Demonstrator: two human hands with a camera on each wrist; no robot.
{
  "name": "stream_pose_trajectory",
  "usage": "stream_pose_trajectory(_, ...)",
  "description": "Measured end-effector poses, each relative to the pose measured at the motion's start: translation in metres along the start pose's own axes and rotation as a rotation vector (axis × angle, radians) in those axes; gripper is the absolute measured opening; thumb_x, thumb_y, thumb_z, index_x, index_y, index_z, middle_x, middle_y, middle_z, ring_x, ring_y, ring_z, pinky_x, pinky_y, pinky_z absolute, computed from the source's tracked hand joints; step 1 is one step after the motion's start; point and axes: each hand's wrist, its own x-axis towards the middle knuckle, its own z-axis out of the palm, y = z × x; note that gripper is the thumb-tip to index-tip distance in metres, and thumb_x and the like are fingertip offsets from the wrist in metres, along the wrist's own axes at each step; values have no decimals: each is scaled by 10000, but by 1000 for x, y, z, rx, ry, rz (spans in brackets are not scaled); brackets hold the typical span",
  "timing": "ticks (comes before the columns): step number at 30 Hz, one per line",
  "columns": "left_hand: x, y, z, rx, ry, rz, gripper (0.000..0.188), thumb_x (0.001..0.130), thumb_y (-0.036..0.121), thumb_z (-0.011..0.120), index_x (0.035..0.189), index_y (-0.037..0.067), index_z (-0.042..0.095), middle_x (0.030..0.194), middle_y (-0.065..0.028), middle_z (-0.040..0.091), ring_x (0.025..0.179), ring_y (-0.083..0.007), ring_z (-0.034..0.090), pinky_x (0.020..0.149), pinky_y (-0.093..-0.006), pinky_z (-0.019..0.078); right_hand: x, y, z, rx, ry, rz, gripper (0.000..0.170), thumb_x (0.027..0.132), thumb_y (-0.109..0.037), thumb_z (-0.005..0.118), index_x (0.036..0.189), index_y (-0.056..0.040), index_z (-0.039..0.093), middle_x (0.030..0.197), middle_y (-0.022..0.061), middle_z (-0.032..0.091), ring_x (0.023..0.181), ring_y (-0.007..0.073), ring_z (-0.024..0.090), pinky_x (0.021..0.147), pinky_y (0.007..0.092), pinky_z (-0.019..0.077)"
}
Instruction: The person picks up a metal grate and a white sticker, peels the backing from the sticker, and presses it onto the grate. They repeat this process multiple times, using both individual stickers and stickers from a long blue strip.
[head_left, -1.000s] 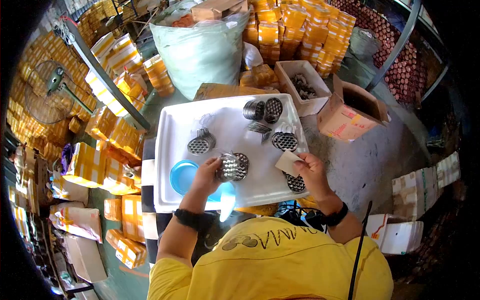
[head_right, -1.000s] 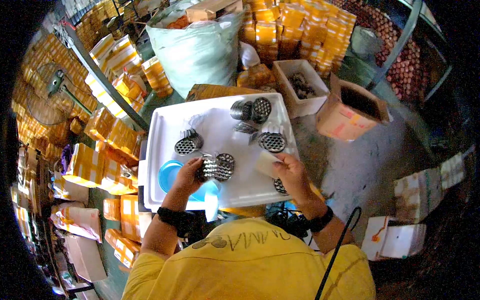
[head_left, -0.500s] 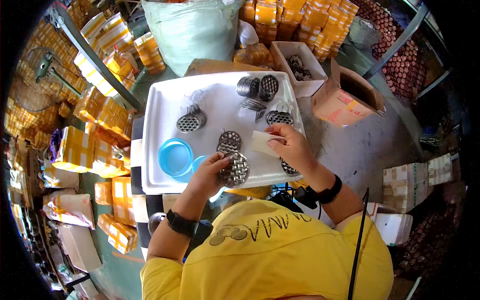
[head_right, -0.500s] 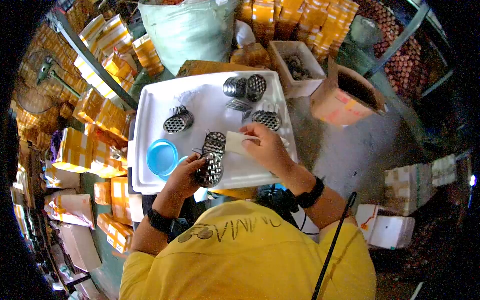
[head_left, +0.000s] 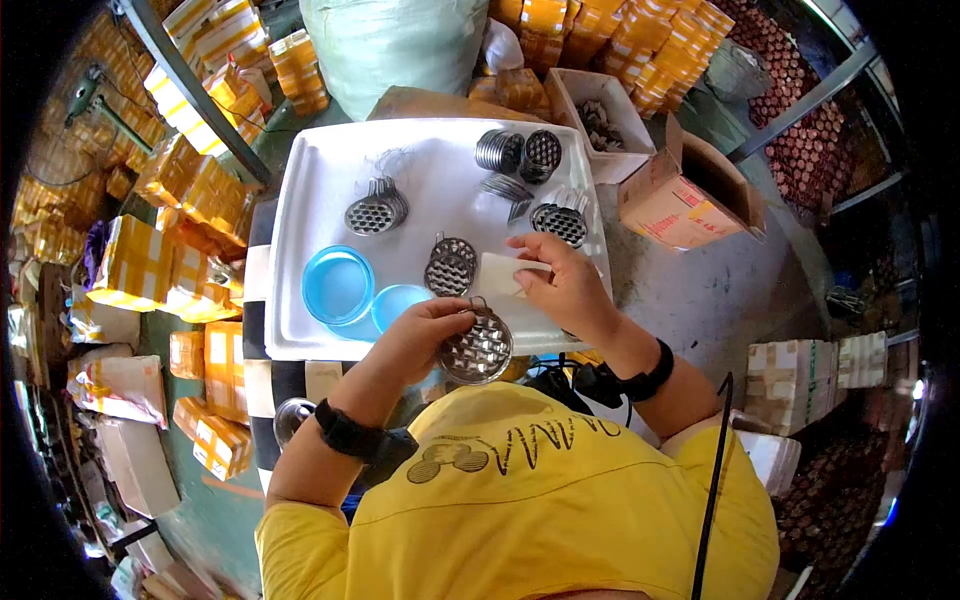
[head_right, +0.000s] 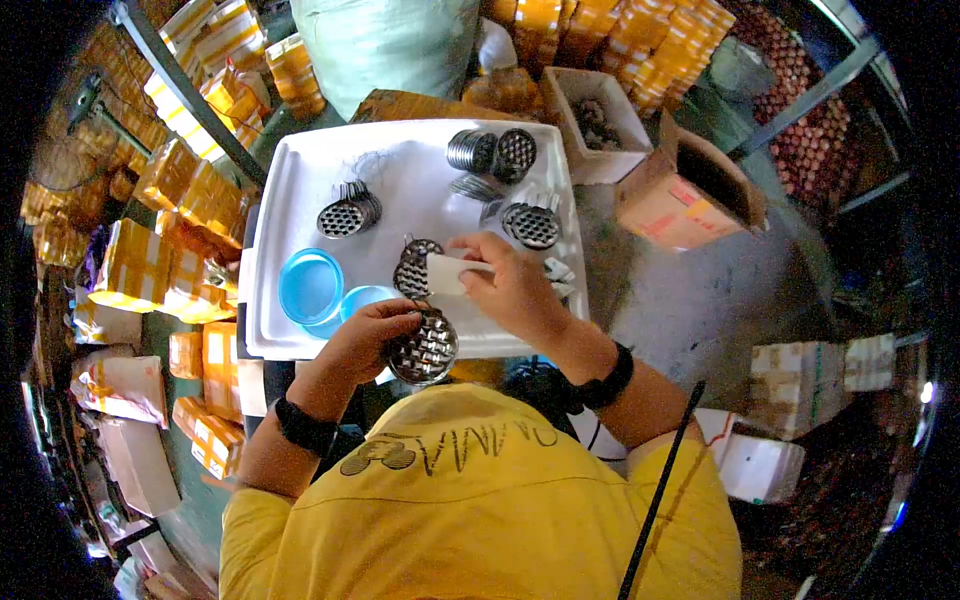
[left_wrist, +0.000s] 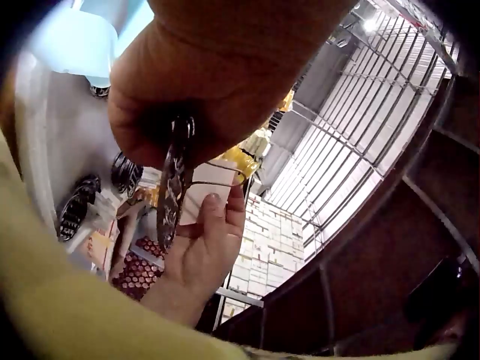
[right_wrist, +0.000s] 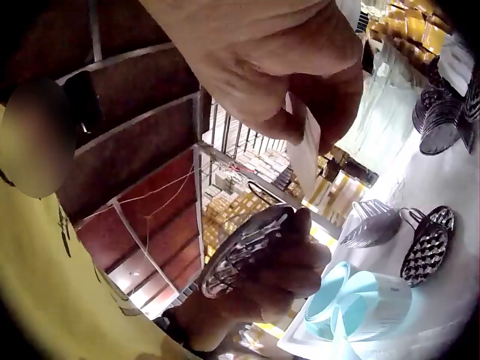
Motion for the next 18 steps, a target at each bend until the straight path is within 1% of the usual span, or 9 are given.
stream_pose_trajectory(2,-1,0,1,-23,-15,-26,220,852,63,507,1044,-34,556,903,-95,614,739,-153,621,645,-267,533,0,-3,0,-64,47,-4,349,776,19,549,1118,-22,492,1044,72,543,938,142,544,769,265,485)
stream_pose_trajectory(6,-1,-1,1,-23,-53,-51,271,835,67,523,1087,-30,524,939,-101,614,789,-166,615,704,-289,518,-1,2,1,42,-34,12,342,783,18,540,1119,-27,497,1027,60,532,941,129,532,764,251,484)
stream_pose_trajectory(8,-1,-2,1,-26,-94,-31,297,828,60,520,1112,-27,498,955,-101,608,791,-169,616,709,-292,518,-4,0,4,121,-90,41,341,786,16,538,1121,-31,497,1024,53,525,941,122,525,760,244,483)
stream_pose_trajectory(9,-1,-3,1,-28,-114,-20,312,825,56,519,1124,-25,485,963,-102,605,792,-170,616,711,-293,519,-4,-1,6,106,-74,-28,362,773,-19,568,1123,-32,480,905,135,589,874,197,599,762,309,495)
stream_pose_trajectory(12,0,-3,2,-56,-141,-14,340,805,37,513,1137,-19,463,975,-101,599,793,-173,617,715,-295,519,-5,2,6,165,-141,-12,366,776,-27,569,1131,-32,479,901,131,590,877,179,592,764,300,491)
stream_pose_trajectory(15,2,-4,-2,-54,-118,3,334,789,25,509,1118,-21,475,965,-107,597,794,-180,619,720,-296,521,-7,3,5,143,-162,-13,365,776,-33,570,1131,-27,486,920,131,593,879,167,589,773,297,492)
stream_pose_trajectory(18,2,-4,-2,-92,-92,-12,332,783,14,497,1112,-24,476,946,-114,598,799,-190,620,725,-305,525,-9,-6,4,175,-187,68,350,792,1,547,1136,-33,488,1038,44,517,936,122,511,816,261,461)
